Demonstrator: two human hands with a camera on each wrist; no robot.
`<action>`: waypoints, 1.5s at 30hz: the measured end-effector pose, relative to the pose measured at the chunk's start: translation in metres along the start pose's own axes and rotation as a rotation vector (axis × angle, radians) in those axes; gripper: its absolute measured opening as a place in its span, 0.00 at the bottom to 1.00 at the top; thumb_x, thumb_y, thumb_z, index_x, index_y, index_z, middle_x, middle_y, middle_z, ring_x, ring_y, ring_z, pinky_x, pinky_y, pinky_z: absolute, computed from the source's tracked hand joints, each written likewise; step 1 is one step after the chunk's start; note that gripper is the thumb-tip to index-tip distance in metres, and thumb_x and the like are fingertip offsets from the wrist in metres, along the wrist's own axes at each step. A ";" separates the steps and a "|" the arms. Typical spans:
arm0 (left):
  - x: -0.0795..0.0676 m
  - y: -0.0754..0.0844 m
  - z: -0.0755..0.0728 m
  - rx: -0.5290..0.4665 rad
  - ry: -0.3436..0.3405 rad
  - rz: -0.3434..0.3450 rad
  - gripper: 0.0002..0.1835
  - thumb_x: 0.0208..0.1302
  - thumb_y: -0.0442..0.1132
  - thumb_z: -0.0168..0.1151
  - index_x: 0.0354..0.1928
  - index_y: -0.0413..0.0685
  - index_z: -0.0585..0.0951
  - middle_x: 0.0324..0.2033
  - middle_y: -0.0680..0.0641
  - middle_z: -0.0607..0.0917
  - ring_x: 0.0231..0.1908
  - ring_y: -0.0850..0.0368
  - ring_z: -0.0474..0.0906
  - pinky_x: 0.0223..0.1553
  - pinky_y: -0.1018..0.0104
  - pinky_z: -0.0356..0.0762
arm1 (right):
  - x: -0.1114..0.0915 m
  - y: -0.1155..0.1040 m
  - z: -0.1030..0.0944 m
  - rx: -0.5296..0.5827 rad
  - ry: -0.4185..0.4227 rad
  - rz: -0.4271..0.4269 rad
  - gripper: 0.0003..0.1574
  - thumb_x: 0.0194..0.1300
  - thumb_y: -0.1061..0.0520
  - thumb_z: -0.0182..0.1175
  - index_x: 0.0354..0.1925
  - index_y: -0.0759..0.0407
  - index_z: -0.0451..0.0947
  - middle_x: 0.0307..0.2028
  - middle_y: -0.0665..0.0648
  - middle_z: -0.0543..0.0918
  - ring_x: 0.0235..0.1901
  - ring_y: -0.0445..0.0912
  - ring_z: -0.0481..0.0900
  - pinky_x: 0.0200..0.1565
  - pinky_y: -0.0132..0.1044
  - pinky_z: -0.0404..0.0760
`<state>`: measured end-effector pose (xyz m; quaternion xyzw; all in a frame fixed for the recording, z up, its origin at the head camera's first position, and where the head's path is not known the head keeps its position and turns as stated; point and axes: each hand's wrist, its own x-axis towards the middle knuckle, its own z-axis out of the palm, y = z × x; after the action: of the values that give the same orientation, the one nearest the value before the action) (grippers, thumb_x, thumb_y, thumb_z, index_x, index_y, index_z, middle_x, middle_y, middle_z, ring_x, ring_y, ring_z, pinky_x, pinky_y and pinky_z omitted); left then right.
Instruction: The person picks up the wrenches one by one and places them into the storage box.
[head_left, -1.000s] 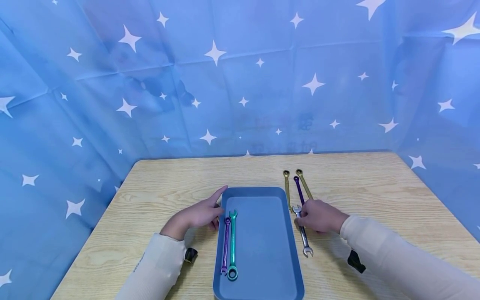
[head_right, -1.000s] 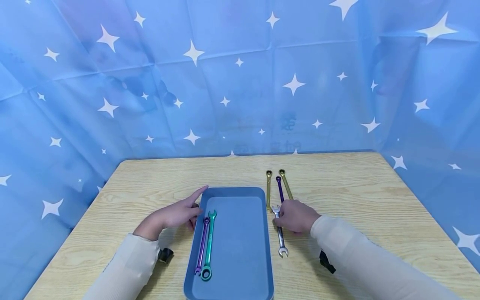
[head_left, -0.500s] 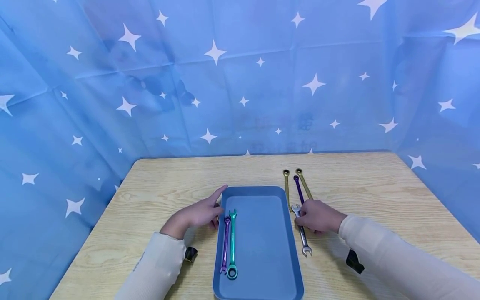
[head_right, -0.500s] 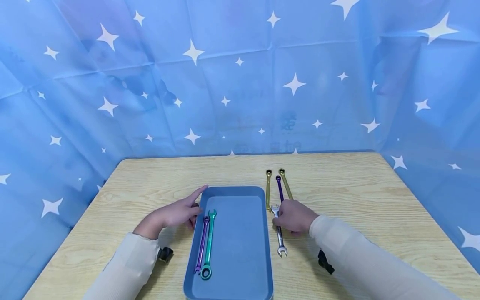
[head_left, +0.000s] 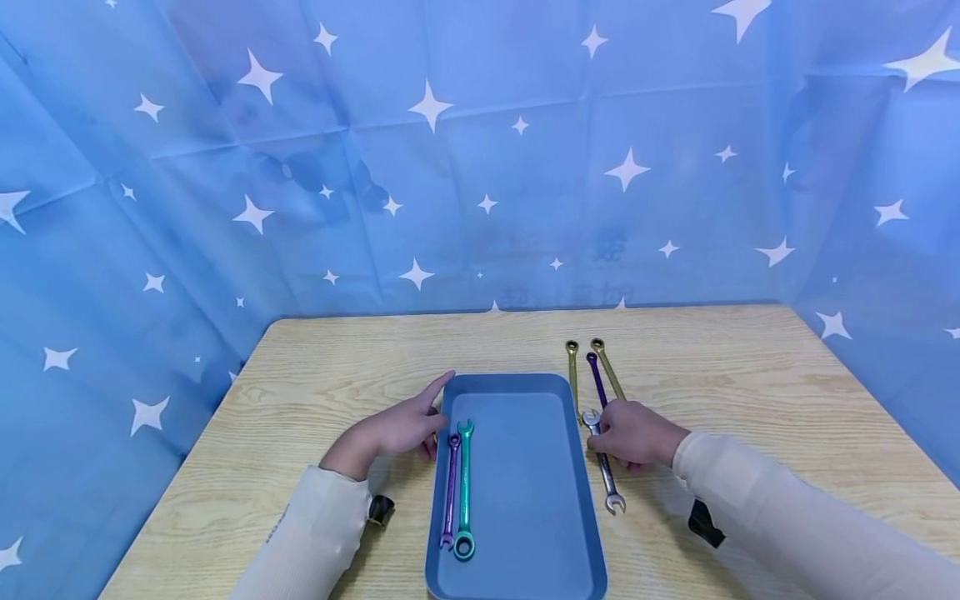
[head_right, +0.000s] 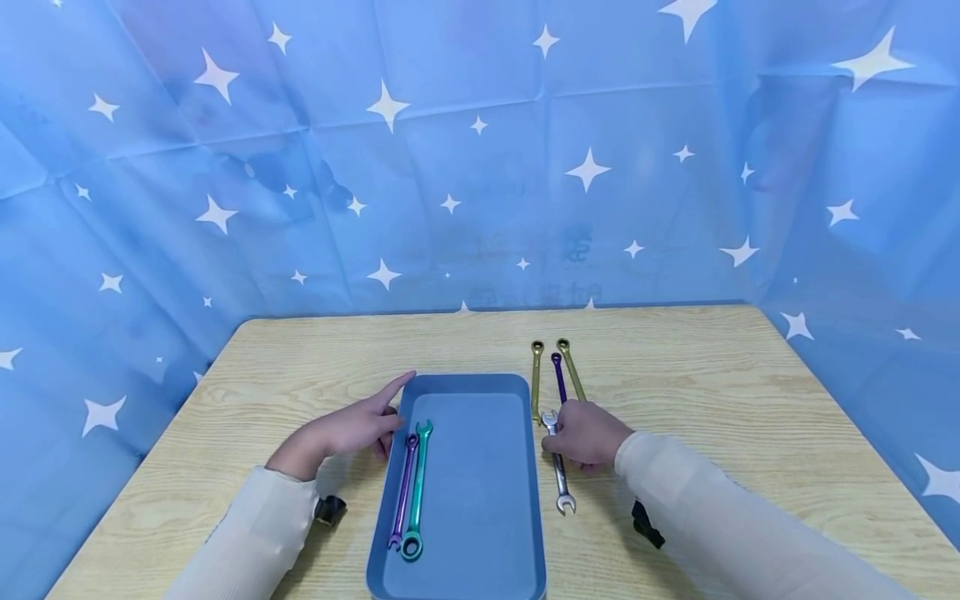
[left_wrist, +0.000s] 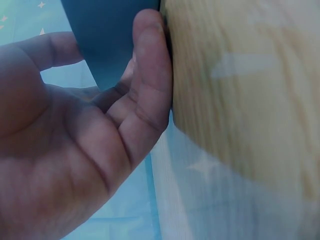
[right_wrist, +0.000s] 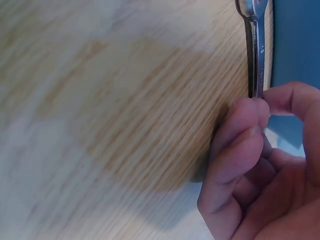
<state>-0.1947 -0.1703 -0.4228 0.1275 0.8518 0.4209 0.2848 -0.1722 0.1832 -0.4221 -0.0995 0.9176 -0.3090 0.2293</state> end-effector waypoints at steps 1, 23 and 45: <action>0.000 0.000 0.000 -0.001 0.000 0.000 0.40 0.74 0.39 0.44 0.80 0.69 0.38 0.28 0.39 0.80 0.27 0.49 0.82 0.34 0.59 0.83 | 0.000 0.000 0.000 0.006 -0.001 -0.003 0.26 0.64 0.57 0.61 0.12 0.51 0.63 0.07 0.47 0.65 0.08 0.39 0.64 0.14 0.30 0.68; -0.001 0.000 0.000 -0.016 -0.003 0.001 0.40 0.75 0.39 0.44 0.80 0.69 0.38 0.28 0.39 0.80 0.28 0.49 0.82 0.34 0.58 0.84 | 0.001 -0.005 0.000 -0.100 -0.001 0.049 0.26 0.63 0.55 0.61 0.11 0.53 0.66 0.05 0.48 0.67 0.06 0.39 0.65 0.12 0.29 0.65; -0.001 0.001 0.000 0.000 -0.001 0.002 0.40 0.74 0.39 0.44 0.80 0.69 0.38 0.28 0.39 0.80 0.28 0.49 0.82 0.34 0.59 0.83 | -0.003 -0.005 -0.006 -0.066 -0.003 0.030 0.27 0.63 0.55 0.59 0.09 0.53 0.65 0.08 0.52 0.75 0.08 0.41 0.74 0.15 0.38 0.79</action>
<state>-0.1941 -0.1699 -0.4222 0.1285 0.8515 0.4212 0.2848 -0.1722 0.1833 -0.4135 -0.0937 0.9284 -0.2750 0.2317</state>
